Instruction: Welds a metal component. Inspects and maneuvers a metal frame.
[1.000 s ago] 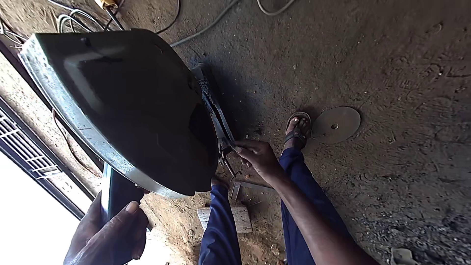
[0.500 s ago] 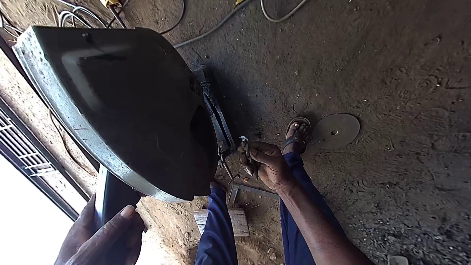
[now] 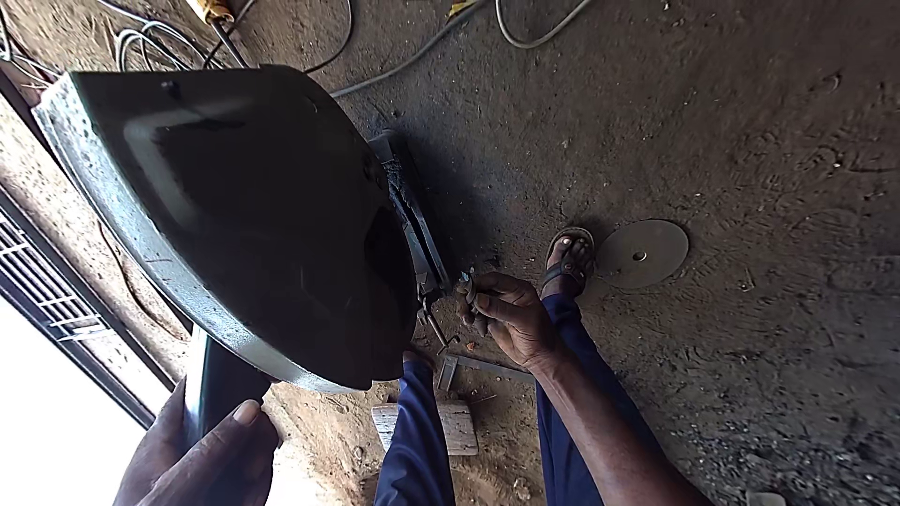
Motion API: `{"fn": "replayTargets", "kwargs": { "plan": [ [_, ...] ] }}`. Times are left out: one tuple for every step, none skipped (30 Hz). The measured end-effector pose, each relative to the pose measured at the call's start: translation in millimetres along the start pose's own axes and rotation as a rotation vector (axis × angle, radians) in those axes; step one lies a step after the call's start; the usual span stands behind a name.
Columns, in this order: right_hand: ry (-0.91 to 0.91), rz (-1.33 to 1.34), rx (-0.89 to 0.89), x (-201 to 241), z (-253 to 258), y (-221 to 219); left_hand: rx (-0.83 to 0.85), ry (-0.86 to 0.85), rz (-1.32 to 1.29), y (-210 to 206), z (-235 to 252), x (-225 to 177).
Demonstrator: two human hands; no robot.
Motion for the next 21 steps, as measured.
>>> {"fn": "replayTargets", "kwargs": {
  "plan": [
    [0.003,-0.002,0.002,0,0,0,0.0,0.001,-0.002,0,0,0],
    [0.005,-0.012,-0.001,0,1,0,0.0,0.003,-0.004,0,0,0],
    [0.006,-0.032,-0.008,0,1,-1,0.002,0.004,-0.006,0,0,0],
    [0.007,-0.073,-0.026,0,1,0,0.003,0.005,-0.011,-1,0,0],
    [0.005,-0.139,-0.053,-1,2,0,0.004,0.002,-0.014,-1,0,0],
    [0.001,-0.238,-0.084,-2,2,0,0.003,0.0,-0.018,-1,0,1],
    [0.0,-0.358,-0.11,-3,3,0,0.002,-0.002,-0.022,-1,0,1],
    [-0.007,-0.507,-0.138,-5,3,0,0.002,-0.003,-0.025,-1,1,1],
    [-0.024,-0.667,-0.166,-8,3,2,0.002,-0.004,-0.026,-1,1,1],
    [-0.033,-0.817,-0.19,-12,3,4,0.005,-0.009,-0.025,-2,1,1],
    [-0.039,-0.938,-0.209,-16,3,6,0.009,-0.021,-0.016,-2,1,1],
    [-0.043,-1.03,-0.229,-20,4,8,0.013,-0.028,-0.007,-2,2,0],
    [-0.049,-1.102,-0.247,-22,5,8,0.012,-0.031,0.001,-3,2,0],
    [-0.052,-1.165,-0.258,-25,5,6,0.004,-0.027,0.006,-3,1,0],
    [-0.055,-1.239,-0.265,-26,6,3,-0.004,-0.022,0.011,-2,1,0],
    [-0.058,-1.312,-0.271,-28,6,-1,-0.006,-0.018,0.014,-2,1,0],
    [-0.066,-1.373,-0.278,-31,7,-4,-0.005,-0.015,0.016,-2,1,0],
    [-0.081,-1.436,-0.284,-34,6,-7,-0.005,-0.014,0.015,-2,1,0],
    [-0.102,-1.505,-0.281,-39,6,-11,-0.006,-0.014,0.011,-1,1,1],
    [-0.11,-1.565,-0.279,-43,5,-15,-0.007,-0.015,0.012,-1,1,1],
    [-0.11,-1.616,-0.281,-45,5,-18,-0.008,-0.018,0.012,-1,1,1]
  ]
}}
Point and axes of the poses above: each hand's wrist, its own z-axis towards the middle knuckle, its own y-axis out of the back of the hand, x = y × z, the point moved 9 cm from there along z, towards the middle knuckle, and after that the axes turned 9 degrees about z, right-handed, at the moved point
